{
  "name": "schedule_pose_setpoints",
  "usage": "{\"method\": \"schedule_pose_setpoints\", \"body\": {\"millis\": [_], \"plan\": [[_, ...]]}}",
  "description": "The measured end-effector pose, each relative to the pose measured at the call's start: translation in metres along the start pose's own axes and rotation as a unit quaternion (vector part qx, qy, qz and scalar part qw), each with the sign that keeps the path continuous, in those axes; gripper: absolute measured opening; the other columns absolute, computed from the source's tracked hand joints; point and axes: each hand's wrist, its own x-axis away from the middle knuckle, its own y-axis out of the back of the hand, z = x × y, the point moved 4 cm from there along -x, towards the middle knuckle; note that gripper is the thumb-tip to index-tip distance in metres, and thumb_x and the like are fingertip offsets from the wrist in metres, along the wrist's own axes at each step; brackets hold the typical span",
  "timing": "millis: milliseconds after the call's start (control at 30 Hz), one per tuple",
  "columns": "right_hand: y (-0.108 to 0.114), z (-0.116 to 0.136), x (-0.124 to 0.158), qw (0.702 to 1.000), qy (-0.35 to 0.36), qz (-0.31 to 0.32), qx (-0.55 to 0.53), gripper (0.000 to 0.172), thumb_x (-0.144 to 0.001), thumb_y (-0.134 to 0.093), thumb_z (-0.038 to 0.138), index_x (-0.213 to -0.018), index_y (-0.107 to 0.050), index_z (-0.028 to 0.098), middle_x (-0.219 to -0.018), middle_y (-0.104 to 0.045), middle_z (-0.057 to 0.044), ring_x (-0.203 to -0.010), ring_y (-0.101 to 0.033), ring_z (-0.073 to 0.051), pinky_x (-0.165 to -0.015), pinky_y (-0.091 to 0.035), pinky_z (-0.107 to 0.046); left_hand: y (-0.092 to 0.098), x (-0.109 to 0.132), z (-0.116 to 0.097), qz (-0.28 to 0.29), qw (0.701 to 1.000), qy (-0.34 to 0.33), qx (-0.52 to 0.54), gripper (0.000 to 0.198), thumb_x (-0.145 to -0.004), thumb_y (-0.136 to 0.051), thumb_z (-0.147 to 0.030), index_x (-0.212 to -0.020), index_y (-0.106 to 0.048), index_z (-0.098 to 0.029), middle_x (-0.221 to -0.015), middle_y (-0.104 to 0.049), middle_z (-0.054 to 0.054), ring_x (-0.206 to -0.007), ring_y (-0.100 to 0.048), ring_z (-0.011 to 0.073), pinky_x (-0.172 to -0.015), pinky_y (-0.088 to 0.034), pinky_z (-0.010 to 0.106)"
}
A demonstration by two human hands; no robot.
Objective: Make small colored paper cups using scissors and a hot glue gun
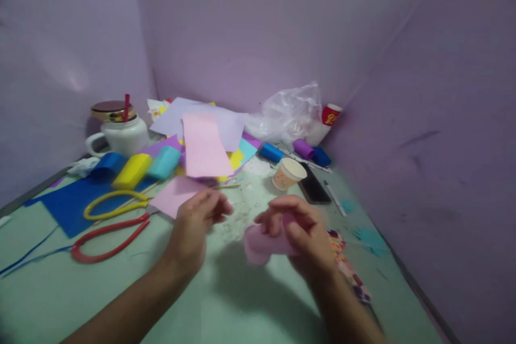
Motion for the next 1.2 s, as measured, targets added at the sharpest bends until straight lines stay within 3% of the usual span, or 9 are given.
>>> {"method": "schedule_pose_setpoints", "body": {"millis": [167,333,500,633,667,733,933,1200], "plan": [[0.013,0.018,-0.023,0.997,0.010,-0.071,0.033,0.022,-0.072,-0.072,0.042,-0.080,-0.073,0.022,-0.052,-0.057,0.001,-0.054,-0.058,-0.014,-0.065,-0.054,-0.032,-0.006,-0.001,0.013,0.024,0.996,0.074,-0.042,0.010,-0.066,-0.055,-0.025,-0.067,-0.058,-0.015,-0.059,-0.061,0.000,-0.052,-0.056,0.0124,-0.050,-0.036,0.023],[0.040,0.020,-0.057,0.973,-0.037,-0.178,0.140,0.034,-0.069,-0.066,0.052,-0.083,-0.067,0.021,-0.071,-0.065,-0.002,-0.070,-0.062,-0.020,-0.063,-0.052,-0.034,-0.008,0.000,0.019,0.021,0.995,0.085,-0.054,0.012,-0.062,-0.055,-0.027,-0.063,-0.058,-0.015,-0.058,-0.060,0.000,-0.050,-0.052,0.0101,-0.049,-0.034,0.022],[0.051,-0.011,-0.116,0.943,-0.056,-0.199,0.261,0.032,-0.062,-0.076,0.033,-0.087,-0.066,0.018,-0.081,-0.067,-0.004,-0.074,-0.063,-0.020,-0.065,-0.050,-0.031,-0.008,0.002,0.027,0.037,0.993,0.101,-0.048,0.015,-0.061,-0.058,-0.030,-0.062,-0.059,-0.015,-0.057,-0.061,0.001,-0.049,-0.052,0.0103,-0.048,-0.033,0.021],[0.055,-0.051,-0.162,0.908,-0.109,-0.202,0.351,0.022,-0.080,-0.068,0.028,-0.097,-0.064,0.014,-0.095,-0.066,-0.005,-0.084,-0.063,-0.019,-0.073,-0.053,-0.035,-0.007,0.000,0.032,0.041,0.993,0.106,-0.031,0.017,-0.060,-0.062,-0.032,-0.062,-0.059,-0.016,-0.055,-0.060,0.000,-0.047,-0.052,0.0100,-0.047,-0.031,0.021],[0.056,-0.061,-0.171,0.899,-0.125,-0.200,0.370,0.023,-0.088,-0.060,0.029,-0.105,-0.060,0.014,-0.104,-0.064,-0.006,-0.089,-0.063,-0.018,-0.076,-0.053,-0.038,-0.006,-0.002,0.032,0.039,0.993,0.106,-0.026,0.018,-0.059,-0.062,-0.033,-0.061,-0.058,-0.016,-0.055,-0.060,0.000,-0.046,-0.052,0.0098,-0.046,-0.031,0.021],[0.057,-0.077,-0.182,0.881,-0.147,-0.198,0.402,0.027,-0.091,-0.056,0.030,-0.114,-0.057,0.016,-0.115,-0.060,-0.008,-0.095,-0.062,-0.020,-0.080,-0.053,-0.040,-0.006,-0.005,0.032,0.035,0.994,0.105,-0.015,0.019,-0.058,-0.062,-0.034,-0.060,-0.057,-0.016,-0.054,-0.060,0.000,-0.044,-0.052,0.0094,-0.045,-0.030,0.020],[0.057,-0.094,-0.182,0.850,-0.171,-0.181,0.464,0.030,-0.091,-0.056,0.030,-0.117,-0.056,0.016,-0.118,-0.059,-0.008,-0.099,-0.061,-0.021,-0.082,-0.052,-0.042,-0.004,-0.005,0.026,0.025,0.995,0.092,0.006,0.019,-0.058,-0.062,-0.035,-0.059,-0.058,-0.016,-0.053,-0.060,-0.001,-0.044,-0.051,0.0087,-0.045,-0.031,0.020],[0.053,-0.076,-0.170,0.848,-0.146,-0.172,0.479,0.029,-0.089,-0.058,0.030,-0.114,-0.057,0.015,-0.116,-0.060,-0.008,-0.100,-0.060,-0.022,-0.084,-0.051,-0.043,-0.003,-0.007,0.029,0.026,0.996,0.089,0.005,0.018,-0.057,-0.066,-0.032,-0.057,-0.059,-0.015,-0.052,-0.060,0.000,-0.043,-0.051,0.0087,-0.044,-0.031,0.020]]}}
